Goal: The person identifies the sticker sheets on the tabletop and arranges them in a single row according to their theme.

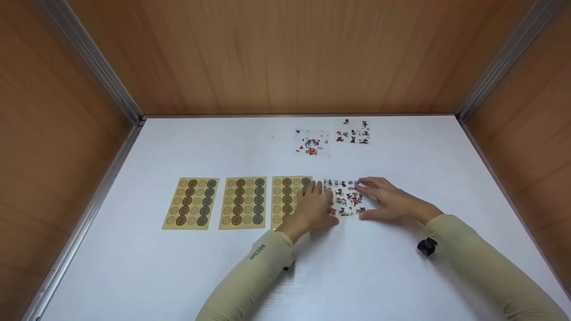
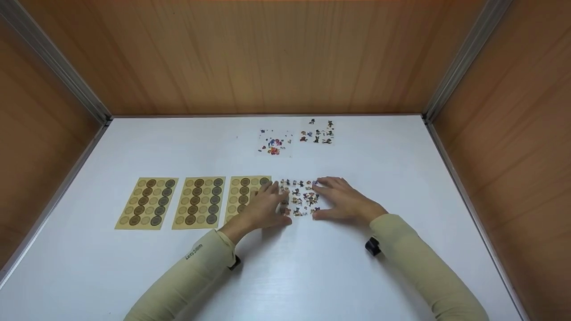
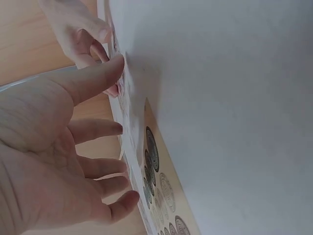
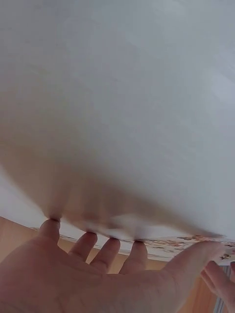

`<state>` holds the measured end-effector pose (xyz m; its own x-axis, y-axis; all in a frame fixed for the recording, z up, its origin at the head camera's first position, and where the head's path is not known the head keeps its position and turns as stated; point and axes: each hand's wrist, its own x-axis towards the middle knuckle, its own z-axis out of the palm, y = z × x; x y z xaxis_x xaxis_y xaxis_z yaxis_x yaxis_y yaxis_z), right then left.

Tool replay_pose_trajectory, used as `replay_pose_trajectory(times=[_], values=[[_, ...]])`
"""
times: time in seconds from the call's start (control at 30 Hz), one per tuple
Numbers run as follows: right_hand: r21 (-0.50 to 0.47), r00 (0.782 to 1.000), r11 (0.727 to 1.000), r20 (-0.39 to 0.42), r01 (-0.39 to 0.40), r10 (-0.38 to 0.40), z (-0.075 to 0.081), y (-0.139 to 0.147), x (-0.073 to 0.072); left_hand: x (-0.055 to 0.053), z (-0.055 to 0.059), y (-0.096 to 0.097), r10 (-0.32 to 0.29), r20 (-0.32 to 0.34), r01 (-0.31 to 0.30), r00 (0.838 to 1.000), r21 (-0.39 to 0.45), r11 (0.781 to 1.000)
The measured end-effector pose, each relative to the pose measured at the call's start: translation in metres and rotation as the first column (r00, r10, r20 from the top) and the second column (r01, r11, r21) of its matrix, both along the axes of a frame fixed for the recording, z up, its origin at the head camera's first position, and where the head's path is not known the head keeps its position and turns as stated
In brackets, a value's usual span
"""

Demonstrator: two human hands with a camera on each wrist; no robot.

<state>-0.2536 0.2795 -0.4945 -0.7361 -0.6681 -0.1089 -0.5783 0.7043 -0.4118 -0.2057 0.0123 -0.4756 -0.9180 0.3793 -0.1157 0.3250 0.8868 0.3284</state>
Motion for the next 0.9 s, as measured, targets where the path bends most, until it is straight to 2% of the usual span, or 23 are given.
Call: replay_pose_trajectory(times=[0.07,0.2,0.53,0.9], values=[[0.006,1.000,1.000,0.013,-0.002,0.002,0.001,0.000,0.000,0.000,0.000,0.000,-0.005,0.010,0.005,1.000,-0.034,0.999],[0.010,1.000,1.000,0.026,-0.013,0.012,0.004,0.001,-0.001,0.000,0.002,0.001,-0.028,0.033,0.029,0.999,-0.050,0.998],[-0.004,0.999,1.000,0.035,0.007,-0.007,0.004,0.001,-0.002,-0.005,0.001,-0.005,-0.104,0.064,0.102,0.993,0.030,0.994],[0.022,0.999,1.000,0.039,-0.015,0.014,0.007,-0.001,-0.004,-0.008,0.003,-0.010,-0.117,0.093,0.113,0.989,0.046,0.993]])
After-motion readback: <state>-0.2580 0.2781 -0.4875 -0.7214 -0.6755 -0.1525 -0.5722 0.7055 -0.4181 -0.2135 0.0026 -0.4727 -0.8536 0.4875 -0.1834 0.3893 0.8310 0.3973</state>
